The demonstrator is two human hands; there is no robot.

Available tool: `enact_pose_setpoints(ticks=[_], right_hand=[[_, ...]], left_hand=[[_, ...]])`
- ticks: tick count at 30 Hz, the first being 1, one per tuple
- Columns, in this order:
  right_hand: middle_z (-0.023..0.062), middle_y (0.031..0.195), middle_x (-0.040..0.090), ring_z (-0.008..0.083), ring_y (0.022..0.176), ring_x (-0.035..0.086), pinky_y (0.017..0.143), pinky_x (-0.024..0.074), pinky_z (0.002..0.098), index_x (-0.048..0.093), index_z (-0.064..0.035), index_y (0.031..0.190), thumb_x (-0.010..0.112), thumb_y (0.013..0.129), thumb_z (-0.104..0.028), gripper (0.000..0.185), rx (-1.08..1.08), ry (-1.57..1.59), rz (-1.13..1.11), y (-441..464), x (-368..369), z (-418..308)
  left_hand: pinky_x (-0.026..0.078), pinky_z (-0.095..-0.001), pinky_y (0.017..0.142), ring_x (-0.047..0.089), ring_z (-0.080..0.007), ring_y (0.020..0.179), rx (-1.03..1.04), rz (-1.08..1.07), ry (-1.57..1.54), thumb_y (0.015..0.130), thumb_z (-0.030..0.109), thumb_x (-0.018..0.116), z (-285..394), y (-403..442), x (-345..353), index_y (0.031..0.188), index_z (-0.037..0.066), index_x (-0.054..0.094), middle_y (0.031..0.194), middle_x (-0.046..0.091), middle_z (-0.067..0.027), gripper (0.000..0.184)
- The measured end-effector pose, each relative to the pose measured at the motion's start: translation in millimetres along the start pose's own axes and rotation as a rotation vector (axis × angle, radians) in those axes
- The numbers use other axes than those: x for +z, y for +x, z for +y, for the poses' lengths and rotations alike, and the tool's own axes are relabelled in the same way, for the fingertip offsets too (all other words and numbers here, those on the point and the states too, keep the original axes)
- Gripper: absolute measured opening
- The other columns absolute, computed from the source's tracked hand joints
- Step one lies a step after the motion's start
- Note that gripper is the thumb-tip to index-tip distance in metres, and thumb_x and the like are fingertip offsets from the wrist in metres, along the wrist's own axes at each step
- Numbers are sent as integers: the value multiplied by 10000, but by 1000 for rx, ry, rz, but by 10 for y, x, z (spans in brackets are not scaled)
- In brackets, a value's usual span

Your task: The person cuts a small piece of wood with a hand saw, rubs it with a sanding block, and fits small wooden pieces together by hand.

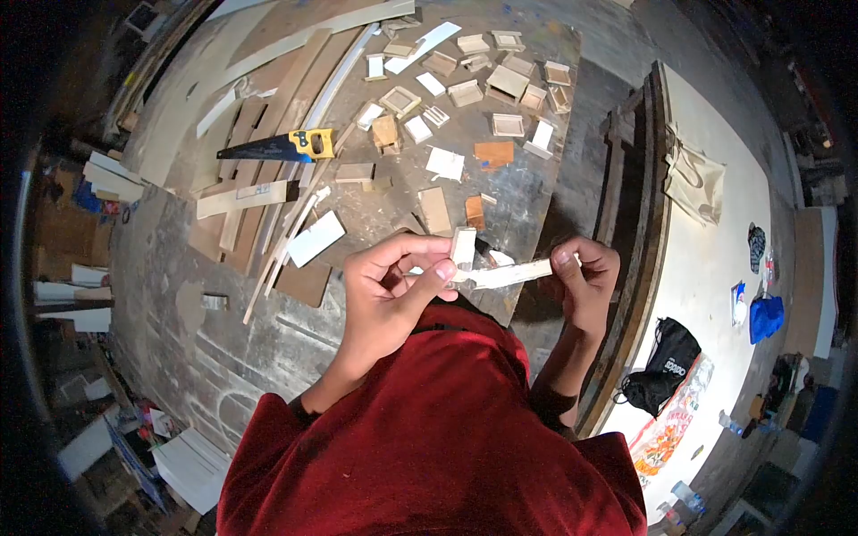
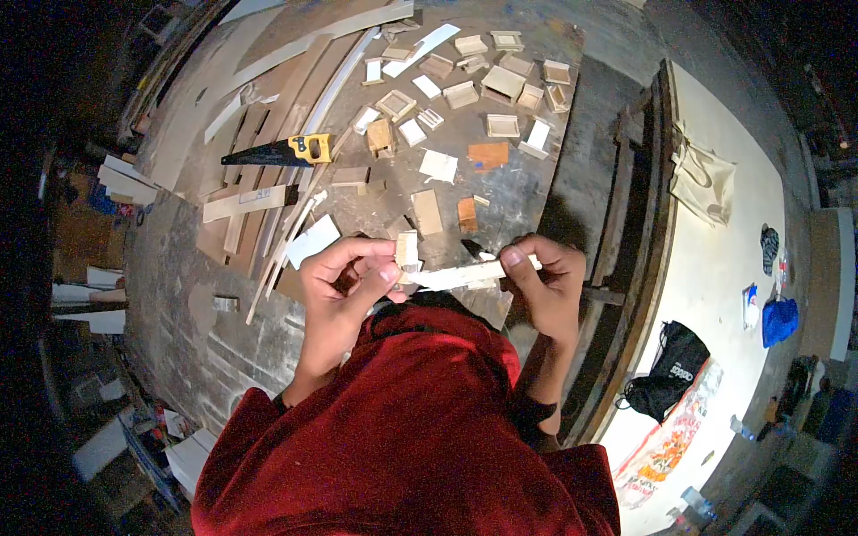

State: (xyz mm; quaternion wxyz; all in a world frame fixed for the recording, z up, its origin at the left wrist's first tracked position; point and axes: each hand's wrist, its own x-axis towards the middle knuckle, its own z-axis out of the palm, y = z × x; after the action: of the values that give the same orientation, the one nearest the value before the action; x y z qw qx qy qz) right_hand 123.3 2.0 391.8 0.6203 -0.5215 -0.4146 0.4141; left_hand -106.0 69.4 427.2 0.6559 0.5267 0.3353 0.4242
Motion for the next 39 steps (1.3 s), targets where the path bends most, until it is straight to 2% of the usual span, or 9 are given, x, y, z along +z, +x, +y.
enact_pose_setpoints(ticks=[7,9,11,14,16,20,33,36,39], right_hand=[[-3,646,601,42,522,485,473,358,219,656,7,782,652,942,-162,233,34,73,40,94,39,43],[-5,642,594,44,529,491,476,359,218,657,6,783,647,946,-164,236,2,-98,-51,55,-15,38],[-5,643,595,46,544,505,481,364,216,660,7,790,651,943,-158,225,35,-113,-71,45,-48,39],[-4,644,595,46,552,510,489,375,215,664,9,796,660,937,-157,218,42,-25,-37,70,-37,34],[-2,647,600,48,553,516,494,386,215,665,8,797,664,933,-157,214,20,117,83,119,-1,62],[-4,637,603,47,536,515,487,387,214,661,2,791,661,935,-161,217,48,-82,-31,148,-107,115],[-7,611,587,37,511,491,468,365,213,659,3,776,664,933,-167,231,93,38,19,235,-140,112],[17,640,608,51,515,504,467,370,214,640,17,758,668,932,-173,259,29,18,64,207,-144,88],[59,683,635,78,533,537,477,403,219,676,45,821,671,931,-191,260,-73,107,77,177,-157,106]], left_hand=[[627,-296,687,668,-148,892,-7,-3,-13,889,-42,652,-16,17,-9,1092,-72,643,1010,674,-136,205],[627,-295,687,669,-149,890,8,1,-12,889,-42,652,-20,41,-16,1093,-73,642,1009,674,-136,206],[627,-294,684,670,-148,882,6,1,-15,889,-43,651,-39,46,-19,1090,-73,643,1002,676,-136,203],[628,-294,681,670,-145,869,4,-10,10,889,-42,653,-60,66,5,1090,-71,645,988,677,-131,203],[628,-294,680,668,-142,862,-4,-12,21,889,-39,654,-56,80,25,1087,-70,646,979,677,-126,200],[629,-292,677,662,-131,841,-17,8,29,889,-31,661,-72,110,33,1080,-65,651,964,673,-115,195],[625,-289,671,666,-135,830,-48,-17,64,891,-24,662,-64,259,112,1078,-66,652,950,676,-119,192],[626,-290,671,668,-138,834,-35,-15,59,891,-28,660,-77,275,106,1077,-66,651,943,676,-120,191],[625,-290,670,669,-134,833,-45,-11,73,894,-22,659,-89,305,80,1076,-59,653,950,678,-115,186]])
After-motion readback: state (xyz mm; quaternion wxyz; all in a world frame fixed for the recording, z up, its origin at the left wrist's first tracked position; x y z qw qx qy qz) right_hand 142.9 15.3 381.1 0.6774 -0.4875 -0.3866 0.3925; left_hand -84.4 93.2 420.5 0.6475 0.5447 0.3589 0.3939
